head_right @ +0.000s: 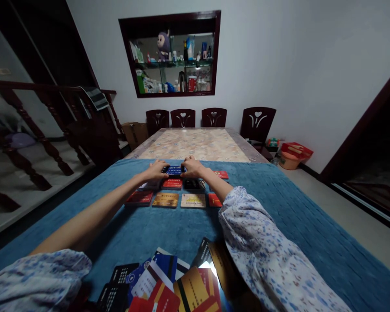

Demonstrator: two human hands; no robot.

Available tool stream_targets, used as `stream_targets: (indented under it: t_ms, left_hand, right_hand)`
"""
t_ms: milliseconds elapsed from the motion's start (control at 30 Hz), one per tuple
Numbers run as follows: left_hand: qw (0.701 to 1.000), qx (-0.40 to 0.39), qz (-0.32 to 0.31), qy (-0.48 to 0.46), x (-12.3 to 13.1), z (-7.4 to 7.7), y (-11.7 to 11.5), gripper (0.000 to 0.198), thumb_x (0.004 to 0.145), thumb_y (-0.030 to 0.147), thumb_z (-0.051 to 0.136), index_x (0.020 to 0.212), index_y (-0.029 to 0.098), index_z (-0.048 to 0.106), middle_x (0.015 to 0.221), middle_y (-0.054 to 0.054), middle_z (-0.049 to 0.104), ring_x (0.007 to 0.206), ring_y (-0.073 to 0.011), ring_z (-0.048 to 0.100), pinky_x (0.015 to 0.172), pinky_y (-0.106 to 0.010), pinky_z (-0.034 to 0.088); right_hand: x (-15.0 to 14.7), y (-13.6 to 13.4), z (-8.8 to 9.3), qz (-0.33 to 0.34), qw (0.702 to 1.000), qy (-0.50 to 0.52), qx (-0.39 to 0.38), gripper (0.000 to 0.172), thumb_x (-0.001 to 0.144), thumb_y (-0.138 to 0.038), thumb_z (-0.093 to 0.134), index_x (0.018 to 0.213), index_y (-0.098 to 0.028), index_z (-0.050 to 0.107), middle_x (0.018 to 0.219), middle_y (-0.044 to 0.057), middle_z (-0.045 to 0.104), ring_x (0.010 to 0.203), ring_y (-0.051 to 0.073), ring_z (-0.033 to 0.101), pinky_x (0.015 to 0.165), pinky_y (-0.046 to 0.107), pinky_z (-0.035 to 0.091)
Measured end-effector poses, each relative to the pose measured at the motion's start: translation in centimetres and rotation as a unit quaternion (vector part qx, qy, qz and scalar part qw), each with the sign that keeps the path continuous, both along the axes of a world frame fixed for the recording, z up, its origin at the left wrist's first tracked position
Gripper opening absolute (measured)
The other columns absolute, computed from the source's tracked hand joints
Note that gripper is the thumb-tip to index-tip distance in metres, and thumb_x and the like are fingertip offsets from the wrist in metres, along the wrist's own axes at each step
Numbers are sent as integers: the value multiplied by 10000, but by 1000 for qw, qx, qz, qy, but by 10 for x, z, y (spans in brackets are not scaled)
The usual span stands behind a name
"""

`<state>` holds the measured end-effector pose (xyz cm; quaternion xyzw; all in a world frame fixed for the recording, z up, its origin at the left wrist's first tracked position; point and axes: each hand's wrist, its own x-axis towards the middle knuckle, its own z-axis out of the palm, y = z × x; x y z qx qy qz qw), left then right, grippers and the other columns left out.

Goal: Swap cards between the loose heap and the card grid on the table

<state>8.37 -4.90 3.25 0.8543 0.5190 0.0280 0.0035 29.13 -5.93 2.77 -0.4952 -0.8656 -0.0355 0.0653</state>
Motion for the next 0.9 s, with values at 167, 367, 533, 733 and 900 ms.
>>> stream_targets:
  t_ms: [167,367,533,733,900]
  left_hand:
    - [1000,-6,12,1,5,-3,9,484,765,292,624,1241,204,628,1310,-110,589,1279,-362,409,1002,-494,393]
    - [1000,-16,16,-5,9,-7,15,463,761,261,644,1219,196,639,1322,-132,584,1292,-386,404,1020,-566,372]
    - [1000,-28,14,-2,9,-12,20,427,779,244,637,1203,188,637,1329,-143,585,1324,-368,383,1051,-611,334]
    - [999,-40,21,1,8,-16,25,430,784,242,642,1210,192,631,1288,-128,616,1341,-340,386,1085,-578,326]
    - [999,-44,12,0,8,-16,27,406,777,239,653,1180,196,649,1279,-130,626,1323,-359,404,1076,-599,332]
  right_hand:
    - [-1,7,0,-18,1000,-4,-18,417,810,-418,677,1150,-179,706,1206,157,610,1172,329,479,889,366,417]
    - [-4,13,-2,-49,998,-20,-40,426,809,-391,690,1191,-201,691,1257,150,609,1201,346,480,887,379,442]
    - [-6,18,-6,-60,996,-26,-54,412,810,-402,688,1173,-209,698,1281,145,614,1223,356,474,879,382,457]
    - [-7,19,-8,-65,994,-36,-76,450,818,-404,664,1227,-215,670,1263,117,646,1234,344,479,914,383,451]
    - [-7,19,-9,-77,993,-43,-84,456,820,-419,649,1236,-233,666,1274,117,643,1237,354,480,925,413,449]
